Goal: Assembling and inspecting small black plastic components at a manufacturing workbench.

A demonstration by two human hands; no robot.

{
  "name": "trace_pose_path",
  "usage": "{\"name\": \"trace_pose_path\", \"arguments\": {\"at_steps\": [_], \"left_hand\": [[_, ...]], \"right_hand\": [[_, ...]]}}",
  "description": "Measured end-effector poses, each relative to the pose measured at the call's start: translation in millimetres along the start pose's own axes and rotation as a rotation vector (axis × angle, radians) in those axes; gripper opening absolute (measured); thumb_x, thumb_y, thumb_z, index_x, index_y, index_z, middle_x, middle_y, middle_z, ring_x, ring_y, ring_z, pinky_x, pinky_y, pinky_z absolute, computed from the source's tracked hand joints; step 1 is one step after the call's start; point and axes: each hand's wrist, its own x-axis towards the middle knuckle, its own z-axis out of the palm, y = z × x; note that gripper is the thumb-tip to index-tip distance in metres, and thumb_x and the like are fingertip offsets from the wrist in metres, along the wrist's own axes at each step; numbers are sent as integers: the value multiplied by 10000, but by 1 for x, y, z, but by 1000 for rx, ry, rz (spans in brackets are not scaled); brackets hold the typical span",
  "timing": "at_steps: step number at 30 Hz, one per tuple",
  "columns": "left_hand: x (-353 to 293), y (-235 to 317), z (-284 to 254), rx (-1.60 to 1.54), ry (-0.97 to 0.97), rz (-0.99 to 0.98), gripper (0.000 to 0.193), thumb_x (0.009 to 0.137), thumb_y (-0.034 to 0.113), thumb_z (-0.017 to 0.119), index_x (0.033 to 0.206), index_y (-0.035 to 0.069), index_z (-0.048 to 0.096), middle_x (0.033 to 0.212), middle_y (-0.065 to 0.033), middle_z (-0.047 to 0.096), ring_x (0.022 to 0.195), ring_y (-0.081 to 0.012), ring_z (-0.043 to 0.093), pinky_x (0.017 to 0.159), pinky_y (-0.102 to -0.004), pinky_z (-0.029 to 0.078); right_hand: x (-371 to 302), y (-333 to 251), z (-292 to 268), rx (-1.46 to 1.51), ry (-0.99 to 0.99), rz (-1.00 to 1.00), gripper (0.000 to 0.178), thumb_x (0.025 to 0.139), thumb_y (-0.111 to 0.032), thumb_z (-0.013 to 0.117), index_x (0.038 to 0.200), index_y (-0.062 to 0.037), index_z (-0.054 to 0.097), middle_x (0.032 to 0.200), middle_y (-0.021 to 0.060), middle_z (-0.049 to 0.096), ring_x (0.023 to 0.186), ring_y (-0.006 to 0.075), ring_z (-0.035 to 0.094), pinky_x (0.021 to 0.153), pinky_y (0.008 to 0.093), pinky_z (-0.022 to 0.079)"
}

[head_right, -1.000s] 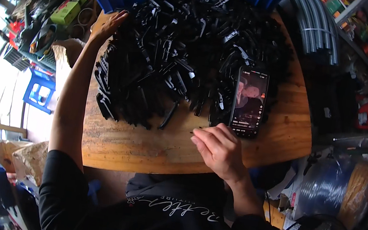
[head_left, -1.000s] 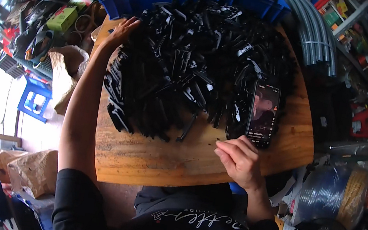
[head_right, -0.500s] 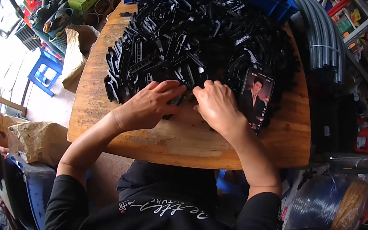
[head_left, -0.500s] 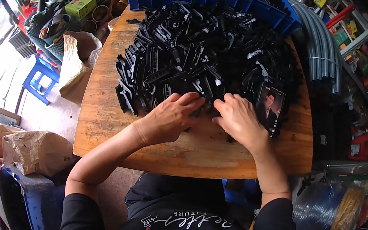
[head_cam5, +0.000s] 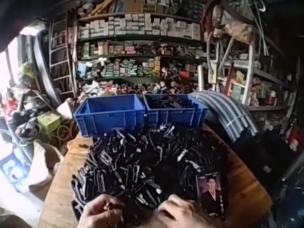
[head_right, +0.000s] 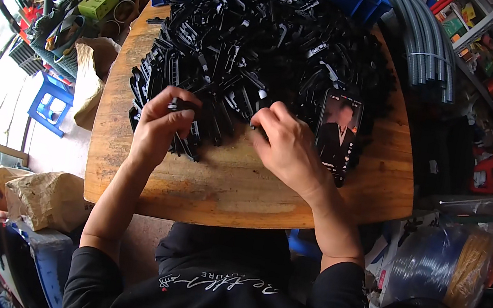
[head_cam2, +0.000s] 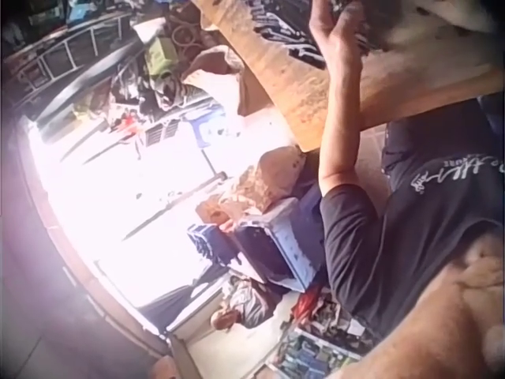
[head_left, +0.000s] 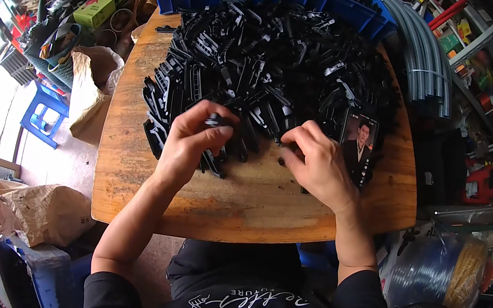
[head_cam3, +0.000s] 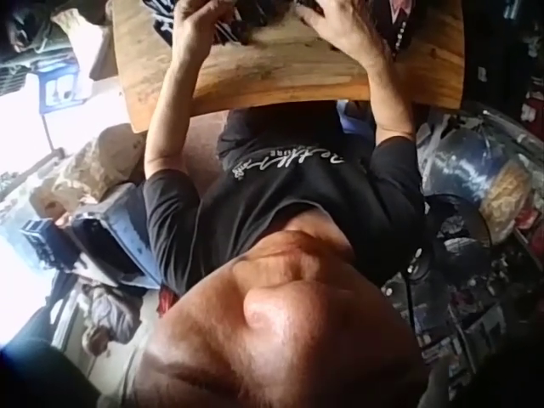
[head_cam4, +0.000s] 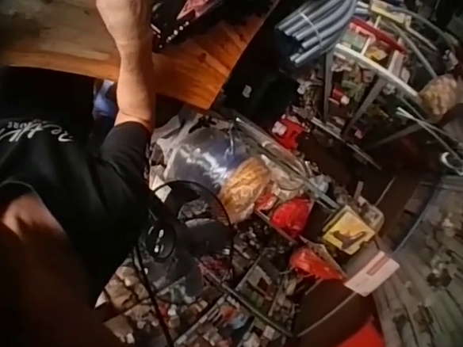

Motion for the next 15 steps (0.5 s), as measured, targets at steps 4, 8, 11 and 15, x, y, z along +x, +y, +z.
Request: {"name": "trace_pose_path", "arguments": {"at_steps": [4,8,11,15], "left_hand": [[6,-2,-4,-306,47,-89,69,840,46,509,907,34,519,891,-70,581,762,-164,618,676,-281,512],[4,-8,-2,-401,-89,-185,43,922,105,484,937,70,505,833,-52,588,756,-149,613,683,-251,496],[-1,-9,23,-317,27,-275,219,939,183,472,1123,70,510,836,-33,589,658,-75,474,601,-210,398],[-6,-7,10,-56,-261,-363,437,906,302,530,1260,50,492,899,-13,562,730,-81,485,692,-222,404]], "right_hand": [[-1,-13,9,404,-33,-108,216,752,-51,713,910,-25,569,803,56,566,681,155,598,602,271,490],[-3,-23,18,549,-60,-182,231,753,-53,714,958,-36,610,835,65,598,750,158,603,660,277,494],[-2,-19,14,499,16,-199,149,755,-38,710,888,-33,645,836,63,596,726,153,584,640,262,474],[0,-17,9,596,133,-138,182,749,-19,715,917,-19,643,813,63,577,690,122,544,594,214,427]]}}
